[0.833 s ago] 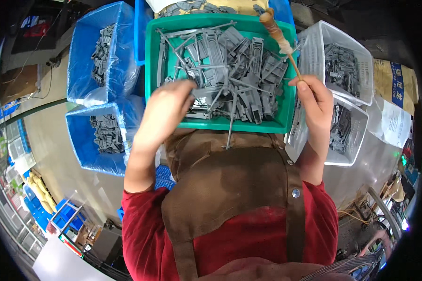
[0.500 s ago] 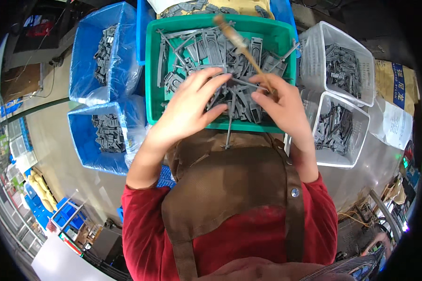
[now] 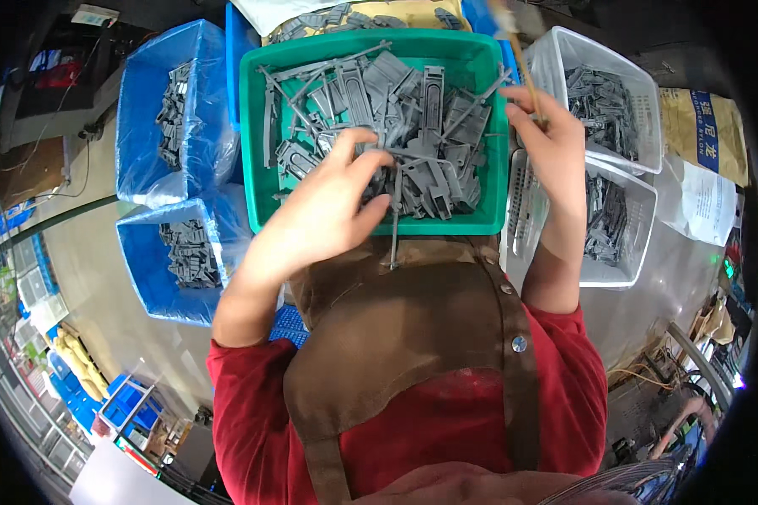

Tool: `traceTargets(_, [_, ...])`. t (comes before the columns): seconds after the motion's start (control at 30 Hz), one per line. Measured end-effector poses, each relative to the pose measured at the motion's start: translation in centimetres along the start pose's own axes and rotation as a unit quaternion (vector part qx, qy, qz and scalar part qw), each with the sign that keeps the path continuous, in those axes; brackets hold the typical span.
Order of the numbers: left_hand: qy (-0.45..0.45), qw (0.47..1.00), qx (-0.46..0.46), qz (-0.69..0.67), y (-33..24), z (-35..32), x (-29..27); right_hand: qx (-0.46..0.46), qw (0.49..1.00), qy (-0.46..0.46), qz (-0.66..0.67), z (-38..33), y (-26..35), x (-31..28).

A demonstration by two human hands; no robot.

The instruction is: Brushing and inspecting grey plastic parts from bins at a workstation.

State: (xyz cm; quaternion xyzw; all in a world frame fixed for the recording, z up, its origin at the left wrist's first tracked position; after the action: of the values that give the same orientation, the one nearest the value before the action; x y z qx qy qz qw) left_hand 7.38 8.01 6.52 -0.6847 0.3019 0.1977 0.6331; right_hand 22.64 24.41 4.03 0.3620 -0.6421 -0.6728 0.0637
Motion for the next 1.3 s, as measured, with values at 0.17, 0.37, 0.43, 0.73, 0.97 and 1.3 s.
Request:
traceTargets(0.17, [-0.009,0.987,-0.104,0.123,0.5,0.9,2.7,-0.155,0.95,-0.015,-0.271,1.2,1.3,2.3])
traceTargets(0.37, [-0.069,0.982,-0.081,0.154,2.0,0.3,0.0,-0.096,0.97,-0.002,-0.222,1.9,1.1,1.9])
traceTargets(0.43, [-0.074,0.988,-0.133,0.018,3.4,-0.8,-2.1,-0.055,0.987,-0.018,-0.15,1.6,1.2,0.6])
traceTargets(0.73, [-0.194,0.98,-0.044,-0.032,3.0,-0.3,-2.3,-0.001,1.0,-0.013,0.011,0.5,2.1,1.5])
traceTargets(0.97, [-0.092,0.983,-0.123,0.104,4.1,0.6,1.2,-0.013,0.999,0.017,0.046,-0.2,1.3,2.1])
traceTargets(1.3, [-0.32,0.936,-0.016,0.149,-1.4,-2.9,-6.9,0.009,0.994,0.005,0.108,-0.2,0.6,1.3])
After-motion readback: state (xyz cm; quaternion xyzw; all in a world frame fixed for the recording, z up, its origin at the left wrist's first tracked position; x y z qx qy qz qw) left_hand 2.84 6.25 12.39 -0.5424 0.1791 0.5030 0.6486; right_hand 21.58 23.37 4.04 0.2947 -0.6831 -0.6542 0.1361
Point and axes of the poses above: each hand's wrist, its own z-axis towards the middle knuckle, its own x-axis out of the palm, y = z × x, the point moved 9 cm from there along z, towards the middle knuckle, and after that the axes turned 5 degrees about y, right-handed, at the moved point
